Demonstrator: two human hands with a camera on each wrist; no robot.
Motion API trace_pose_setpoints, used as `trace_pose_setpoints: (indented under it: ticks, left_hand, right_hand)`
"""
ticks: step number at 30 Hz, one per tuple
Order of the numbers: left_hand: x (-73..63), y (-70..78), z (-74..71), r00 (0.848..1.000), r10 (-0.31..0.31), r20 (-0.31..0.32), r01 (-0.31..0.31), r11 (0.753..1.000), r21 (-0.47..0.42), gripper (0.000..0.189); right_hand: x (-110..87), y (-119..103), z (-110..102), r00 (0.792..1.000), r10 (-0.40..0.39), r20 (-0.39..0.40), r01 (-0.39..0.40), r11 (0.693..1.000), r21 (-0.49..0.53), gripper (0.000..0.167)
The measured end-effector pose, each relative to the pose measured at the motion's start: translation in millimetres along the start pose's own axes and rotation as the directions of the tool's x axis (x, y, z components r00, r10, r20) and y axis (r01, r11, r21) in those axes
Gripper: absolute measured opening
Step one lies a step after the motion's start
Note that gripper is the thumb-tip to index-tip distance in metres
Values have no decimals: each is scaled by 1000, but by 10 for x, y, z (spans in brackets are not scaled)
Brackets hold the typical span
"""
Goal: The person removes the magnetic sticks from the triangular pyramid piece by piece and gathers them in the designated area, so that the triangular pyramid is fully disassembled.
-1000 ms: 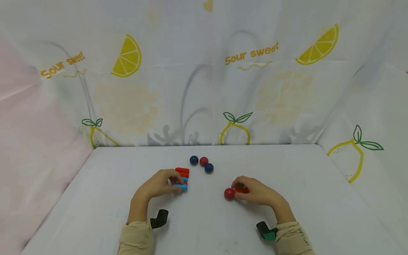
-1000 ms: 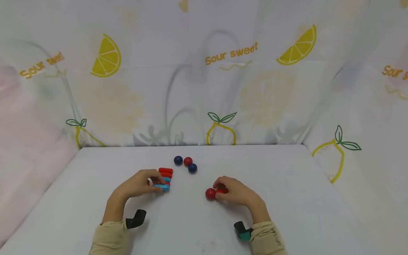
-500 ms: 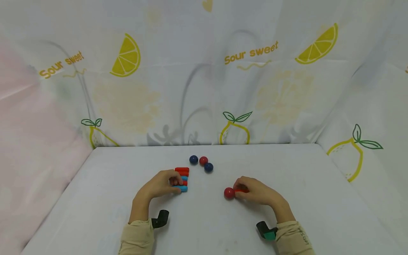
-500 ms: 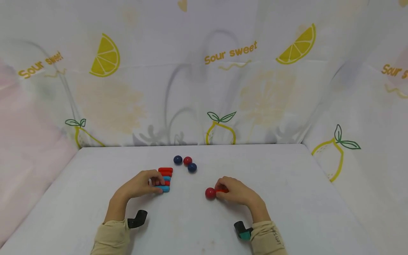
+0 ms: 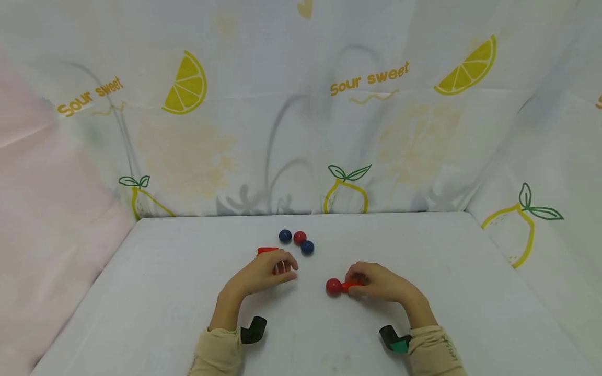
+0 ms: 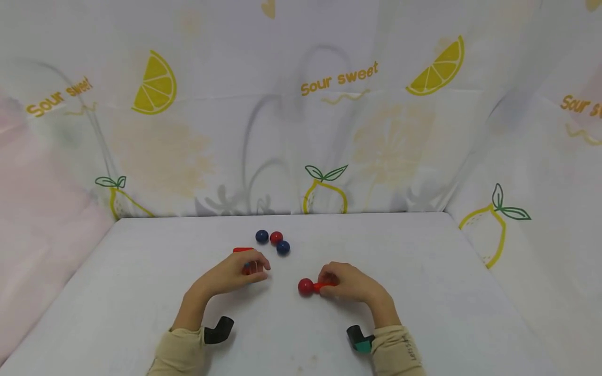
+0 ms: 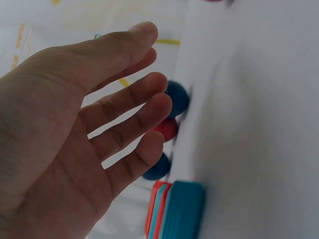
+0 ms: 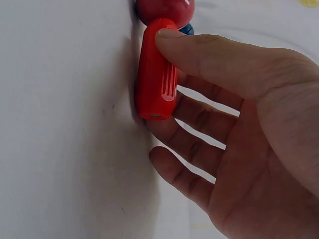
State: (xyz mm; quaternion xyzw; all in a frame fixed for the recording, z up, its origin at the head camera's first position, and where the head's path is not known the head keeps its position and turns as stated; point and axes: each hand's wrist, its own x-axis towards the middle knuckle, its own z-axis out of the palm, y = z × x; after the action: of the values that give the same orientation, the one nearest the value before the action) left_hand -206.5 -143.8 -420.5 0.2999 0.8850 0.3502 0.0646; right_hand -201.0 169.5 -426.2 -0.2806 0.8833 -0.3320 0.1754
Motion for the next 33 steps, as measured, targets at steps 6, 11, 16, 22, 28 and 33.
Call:
trace_pose_setpoints:
  ticks: [6,11,16,22,28,33]
  left_hand:
    - [146,181,238,997,1,72,0,1000,-10,31]
    - [202,219,357,995,-1,101,0,1000,14,37]
    - [223,220,428,994,10,105,-12,1000,13,37]
    - [266,201,509,993,94,67,-97,994,52,33]
    - [289,231,563,998,63,20,-64,997,49,29]
    - [329,287,562,998,44,-43,-39,992,118,29]
  right_hand:
    - [54,-48,53,1000,-4,-2,4,1000,-30,14]
    - [73,-83,71,1000,0,-3,0,999,-39,15]
    - [87,-99,87,1000,0,-1,0,999,-47,15]
    - [106,-106,115,1000,-4,-4,4,999,-50,15]
    - [102,-88,126,999,-34,-7,34,998,-50,15]
    - [102,-64,133,996,-89,3,89,995,-54,14]
